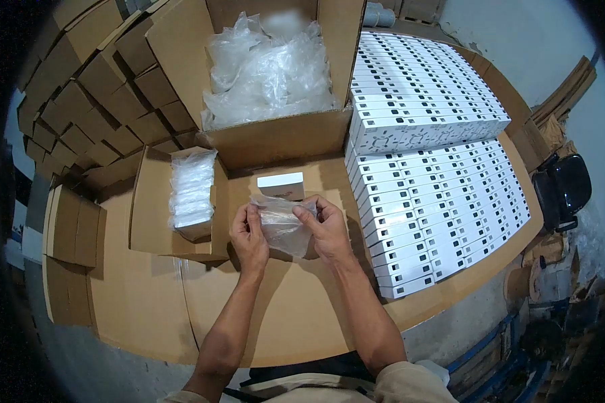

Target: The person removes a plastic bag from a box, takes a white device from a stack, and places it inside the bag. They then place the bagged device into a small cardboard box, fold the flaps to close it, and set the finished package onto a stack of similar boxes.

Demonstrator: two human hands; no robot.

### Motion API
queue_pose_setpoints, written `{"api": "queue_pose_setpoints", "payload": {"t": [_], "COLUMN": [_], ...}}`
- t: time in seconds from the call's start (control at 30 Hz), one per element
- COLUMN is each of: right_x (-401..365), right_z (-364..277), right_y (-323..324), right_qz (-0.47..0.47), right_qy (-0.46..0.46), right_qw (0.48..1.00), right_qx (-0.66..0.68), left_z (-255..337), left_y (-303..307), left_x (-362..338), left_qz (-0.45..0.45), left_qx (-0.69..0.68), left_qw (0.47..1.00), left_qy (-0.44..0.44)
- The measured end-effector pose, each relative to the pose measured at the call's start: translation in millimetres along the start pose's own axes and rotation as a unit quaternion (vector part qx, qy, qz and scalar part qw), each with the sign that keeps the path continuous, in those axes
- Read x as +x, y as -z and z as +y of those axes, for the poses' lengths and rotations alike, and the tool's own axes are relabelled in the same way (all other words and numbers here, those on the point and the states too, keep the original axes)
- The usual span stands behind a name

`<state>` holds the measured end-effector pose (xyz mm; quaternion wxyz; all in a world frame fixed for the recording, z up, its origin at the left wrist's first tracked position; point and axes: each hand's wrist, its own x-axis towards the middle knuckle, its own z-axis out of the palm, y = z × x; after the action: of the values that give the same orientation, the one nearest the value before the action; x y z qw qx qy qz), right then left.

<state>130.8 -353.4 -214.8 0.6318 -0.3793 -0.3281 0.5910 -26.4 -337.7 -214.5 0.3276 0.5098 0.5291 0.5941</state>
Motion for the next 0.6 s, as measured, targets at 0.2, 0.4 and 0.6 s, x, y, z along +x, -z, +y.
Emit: {"api": "queue_pose_setpoints", "payload": {"t": [0.2,0.4,0.6], "right_x": [-1.7,1.1,0.8], "right_z": [-7.3,-0.7,-3.2], "right_y": [-13.2,-4.2,-11.8], "right_qz": [0.055,0.008,0.005], "right_qy": [0.048,0.071,0.063], "right_qw": [0.997,0.994,0.998], "right_qx": [0.028,-0.078,0.012], "left_z": [-9.2,-5.1,-5.8], "left_y": [2.2,10.4,8.1], "left_x": [4.9,6.7,8.5], "left_qz": [-0.021,-0.101,-0.023], "left_qx": [-0.078,-0.060,-0.081], "left_qw": [0.997,0.992,0.995], "left_qy": [0.015,0.043,0.050]}}
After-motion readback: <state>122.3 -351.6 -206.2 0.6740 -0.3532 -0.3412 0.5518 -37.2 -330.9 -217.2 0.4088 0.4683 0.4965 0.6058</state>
